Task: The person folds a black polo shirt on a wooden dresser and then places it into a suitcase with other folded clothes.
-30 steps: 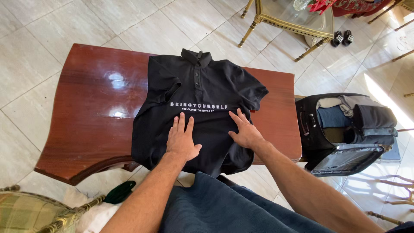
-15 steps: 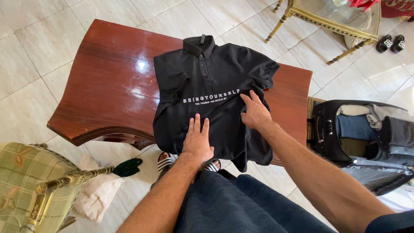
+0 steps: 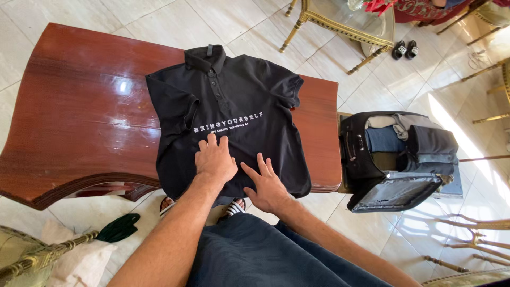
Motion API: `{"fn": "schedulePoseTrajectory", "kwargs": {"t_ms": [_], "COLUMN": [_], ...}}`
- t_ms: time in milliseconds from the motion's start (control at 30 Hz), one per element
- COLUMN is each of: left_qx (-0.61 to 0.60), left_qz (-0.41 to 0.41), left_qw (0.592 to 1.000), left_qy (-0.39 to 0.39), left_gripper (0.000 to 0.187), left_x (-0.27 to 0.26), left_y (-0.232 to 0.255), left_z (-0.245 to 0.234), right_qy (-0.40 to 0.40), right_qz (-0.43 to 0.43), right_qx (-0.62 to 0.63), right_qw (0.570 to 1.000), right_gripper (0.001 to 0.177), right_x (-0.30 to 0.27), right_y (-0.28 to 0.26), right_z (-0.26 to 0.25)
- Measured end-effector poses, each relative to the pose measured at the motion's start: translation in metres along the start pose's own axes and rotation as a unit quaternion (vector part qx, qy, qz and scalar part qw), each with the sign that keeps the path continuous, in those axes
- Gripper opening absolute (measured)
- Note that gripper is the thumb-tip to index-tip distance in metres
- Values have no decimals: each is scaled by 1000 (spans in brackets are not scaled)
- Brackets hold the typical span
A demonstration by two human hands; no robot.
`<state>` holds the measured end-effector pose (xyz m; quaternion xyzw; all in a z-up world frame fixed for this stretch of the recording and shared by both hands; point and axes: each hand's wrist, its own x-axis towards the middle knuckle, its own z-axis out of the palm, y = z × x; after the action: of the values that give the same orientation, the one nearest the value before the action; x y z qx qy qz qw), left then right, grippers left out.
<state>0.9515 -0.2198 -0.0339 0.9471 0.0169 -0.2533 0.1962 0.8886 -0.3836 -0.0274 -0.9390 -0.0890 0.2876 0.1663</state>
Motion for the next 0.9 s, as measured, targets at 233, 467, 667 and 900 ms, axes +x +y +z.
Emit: {"fn": "schedulePoseTrajectory", "kwargs": {"t_ms": [233,467,667,900], "left_qx": [-23,-134,-45,23], "left_qz": [-84,-207,78,112], "left_qw": [993,930,952,989], "left_qy": [82,271,293,98], "left_gripper": [87,106,83,83], "left_x": [42,37,14,21], "left_y": [-61,-169,-170,-155], "left_z": [-25,-54,-36,-25], "right_qy": [-25,-17,-2,58], "right_qz": [55,93,124,78], "right_qx": [30,49,49,27], "right_qw": [998,994,991,995], "right_gripper": [63,63,63,63], "right_x": [18,28,36,69], "right_y": [-9,-21,-33,-4], "right_z": [-8,0,11,5]}}
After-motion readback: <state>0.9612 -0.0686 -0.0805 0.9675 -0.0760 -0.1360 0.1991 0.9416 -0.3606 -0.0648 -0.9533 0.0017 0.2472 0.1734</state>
